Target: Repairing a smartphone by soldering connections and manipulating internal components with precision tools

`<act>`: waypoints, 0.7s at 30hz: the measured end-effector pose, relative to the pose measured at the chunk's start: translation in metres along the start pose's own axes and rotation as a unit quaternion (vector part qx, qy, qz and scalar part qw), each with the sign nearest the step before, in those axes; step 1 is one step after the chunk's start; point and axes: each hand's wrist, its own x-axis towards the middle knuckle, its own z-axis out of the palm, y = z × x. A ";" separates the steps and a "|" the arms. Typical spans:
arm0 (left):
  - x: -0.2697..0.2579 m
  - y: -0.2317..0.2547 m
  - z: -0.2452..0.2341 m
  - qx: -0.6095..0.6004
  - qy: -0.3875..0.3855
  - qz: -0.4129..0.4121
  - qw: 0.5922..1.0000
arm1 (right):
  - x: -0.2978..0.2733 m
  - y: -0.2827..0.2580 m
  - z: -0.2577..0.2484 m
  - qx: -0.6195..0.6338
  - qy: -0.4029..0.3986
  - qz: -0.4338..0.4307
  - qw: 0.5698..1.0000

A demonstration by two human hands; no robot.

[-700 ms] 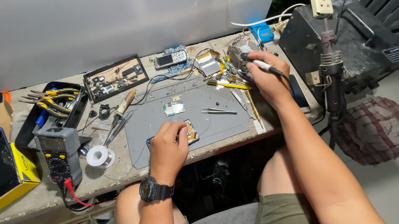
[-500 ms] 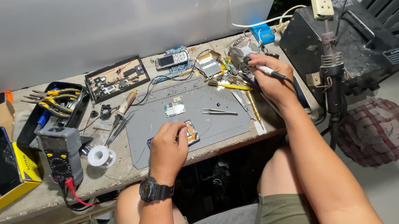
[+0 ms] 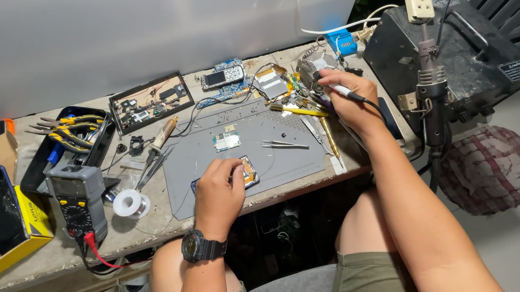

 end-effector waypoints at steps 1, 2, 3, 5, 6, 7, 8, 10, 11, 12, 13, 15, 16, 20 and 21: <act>-0.001 0.000 0.000 0.000 0.000 0.000 1.000 | -0.003 -0.002 -0.001 0.000 0.000 0.000 1.000; 0.000 0.000 0.000 -0.002 0.000 -0.001 1.000 | -0.004 -0.004 -0.003 -0.001 0.002 0.002 1.000; 0.000 0.000 0.000 -0.004 0.000 -0.002 1.000 | -0.005 -0.006 -0.004 -0.002 0.004 0.004 1.000; 0.000 -0.001 -0.003 -0.007 0.002 -0.004 1.000 | -0.005 0.005 -0.006 0.002 0.011 0.011 1.000; 0.001 -0.002 -0.003 -0.009 0.003 -0.005 1.000 | -0.005 0.010 -0.008 0.005 0.020 0.017 1.000; 0.001 -0.001 -0.003 -0.009 0.004 -0.004 1.000 | -0.003 0.007 -0.006 0.005 0.021 0.017 1.000; 0.001 -0.001 -0.003 -0.006 0.005 -0.004 1.000 | -0.003 0.005 -0.005 0.011 0.033 0.016 0.999; 0.000 0.000 -0.002 -0.003 0.005 -0.002 1.000 | -0.002 0.000 -0.002 0.017 0.045 0.015 0.999; 0.000 0.001 -0.002 -0.002 0.006 -0.002 1.000 | -0.002 -0.003 0.000 0.027 0.045 0.017 0.999; -0.001 0.002 -0.002 -0.001 0.006 -0.001 1.000 | -0.002 -0.005 0.001 0.036 0.044 0.019 0.998; -0.001 0.001 -0.001 -0.001 0.005 0.000 1.000 | -0.003 -0.003 -0.001 0.036 0.045 0.019 0.998; -0.001 -0.002 0.001 0.006 0.008 0.001 1.000 | -0.005 0.000 -0.003 0.027 0.073 0.030 0.997; 0.000 -0.002 0.000 0.006 0.007 0.001 1.000 | -0.004 0.008 -0.003 0.028 0.073 0.030 0.996; 0.000 -0.002 -0.001 0.004 0.006 0.004 1.000 | 0.001 0.018 0.003 0.014 0.155 0.070 0.985; 0.000 -0.002 0.000 0.007 0.007 0.007 1.000 | 0.003 0.014 0.006 0.039 0.174 0.077 0.981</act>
